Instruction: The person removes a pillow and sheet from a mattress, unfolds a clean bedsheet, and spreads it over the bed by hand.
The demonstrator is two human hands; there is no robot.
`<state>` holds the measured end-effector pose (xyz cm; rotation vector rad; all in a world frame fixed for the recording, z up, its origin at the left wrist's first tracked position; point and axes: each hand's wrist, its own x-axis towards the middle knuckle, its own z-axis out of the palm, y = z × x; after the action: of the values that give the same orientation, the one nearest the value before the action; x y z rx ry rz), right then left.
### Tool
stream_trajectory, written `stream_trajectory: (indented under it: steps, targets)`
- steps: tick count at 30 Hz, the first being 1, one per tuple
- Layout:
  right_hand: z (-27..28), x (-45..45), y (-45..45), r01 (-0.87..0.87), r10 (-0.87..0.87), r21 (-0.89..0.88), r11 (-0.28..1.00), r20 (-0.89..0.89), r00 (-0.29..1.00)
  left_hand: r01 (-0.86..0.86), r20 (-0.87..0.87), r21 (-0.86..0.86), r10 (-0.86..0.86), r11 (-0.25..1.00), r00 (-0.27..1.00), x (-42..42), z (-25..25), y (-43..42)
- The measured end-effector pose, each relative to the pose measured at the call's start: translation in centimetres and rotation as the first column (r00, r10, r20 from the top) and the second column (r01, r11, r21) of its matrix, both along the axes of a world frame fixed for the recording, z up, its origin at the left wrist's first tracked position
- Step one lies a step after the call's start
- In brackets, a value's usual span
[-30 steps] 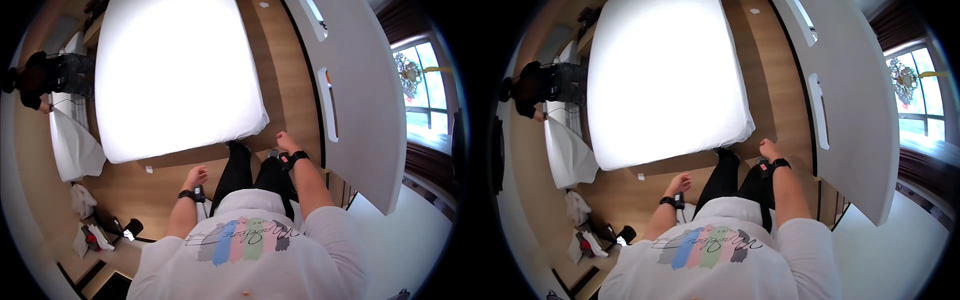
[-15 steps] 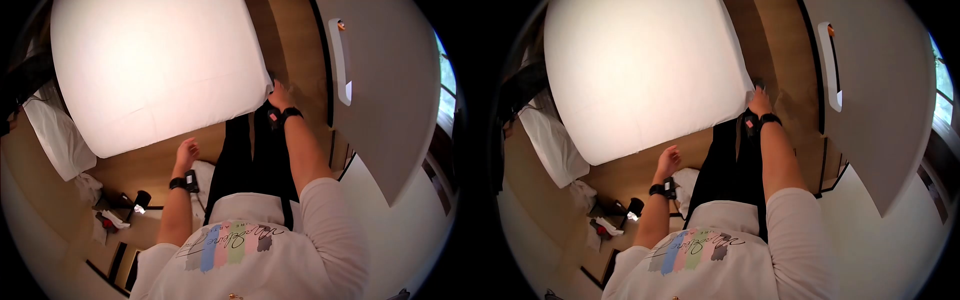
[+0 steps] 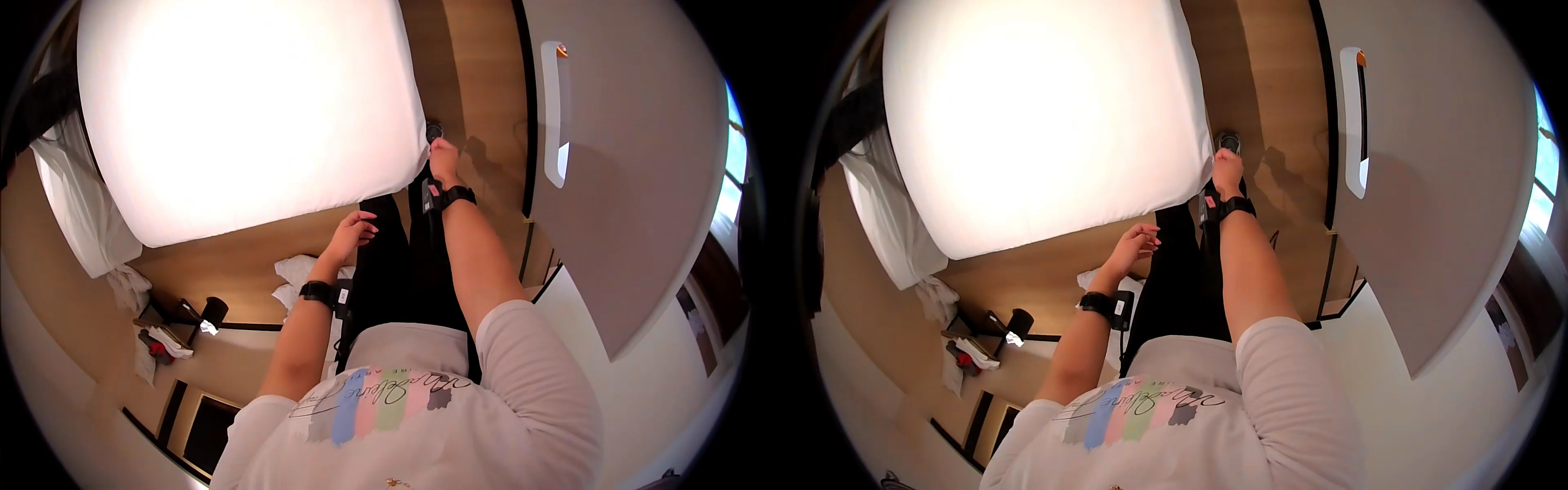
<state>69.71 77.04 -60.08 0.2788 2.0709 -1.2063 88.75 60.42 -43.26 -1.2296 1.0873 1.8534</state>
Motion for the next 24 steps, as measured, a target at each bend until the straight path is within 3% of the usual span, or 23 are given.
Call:
stream_trajectory:
  steps: [2,4,5,6,7,8,9,11,12,14,15,18,24]
  targets:
    - [1.4,0.2,-0.3,-0.089,0.108,0.107,0.990,-0.192,0.975,-0.159,0.203,0.051,0.146,0.986,0.968,0.0,-0.3,-0.4]
    - [2.2,-0.5,0.0,-0.151,0.162,0.095,0.984,-0.123,0.979,-0.227,0.215,0.076,0.206,0.971,0.955,0.4,-1.3,-1.0]
    - [2.2,-1.1,0.2,0.013,-0.038,0.126,0.992,0.200,0.979,-0.356,0.287,0.087,0.319,0.930,0.903,0.8,-1.9,-1.2]
    - [2.3,-1.6,0.1,0.158,-0.241,0.204,0.966,0.491,0.837,-0.478,0.359,0.086,0.421,0.874,0.833,0.6,-2.2,-1.3]
    - [0.0,-1.7,0.9,0.142,-0.222,0.176,0.974,0.619,0.754,-0.471,0.358,0.086,0.414,0.878,0.837,0.7,-2.8,-1.5]
    - [-2.3,-1.1,1.7,0.152,-0.231,0.179,0.972,0.621,0.749,-0.496,0.302,0.070,0.456,0.866,0.837,1.1,-3.5,-1.6]
    - [-2.1,-1.2,1.7,0.090,-0.129,0.092,0.992,0.663,0.738,-0.521,0.246,0.055,0.494,0.852,0.834,1.4,-4.1,-1.7]
    - [-0.7,-1.6,1.1,0.035,0.033,-0.077,0.996,0.738,0.674,-0.516,0.248,0.067,0.487,0.854,0.838,0.5,-3.3,-1.7]
    - [-1.9,-1.1,1.3,0.045,0.026,-0.075,0.996,0.744,0.668,-0.522,0.240,0.086,0.491,0.848,0.837,0.1,-3.0,-1.7]
    - [-4.8,0.0,2.2,0.354,-0.052,-0.119,0.928,0.898,0.437,-0.528,0.248,0.098,0.493,0.843,0.834,0.8,-3.4,-1.8]
    - [-1.4,-0.9,1.1,0.301,-0.024,-0.175,0.938,0.830,0.558,-0.538,0.244,0.116,0.501,0.835,0.830,1.2,-3.7,-1.8]
    - [0.1,-0.3,1.6,0.205,-0.013,-0.163,0.965,0.751,0.660,-0.429,0.159,0.171,0.405,0.887,0.901,2.4,-3.8,-1.5]
    - [5.2,-0.7,2.8,0.188,0.134,-0.372,0.909,0.689,0.712,-0.165,0.158,0.164,0.139,0.973,0.978,0.9,-0.2,-0.4]
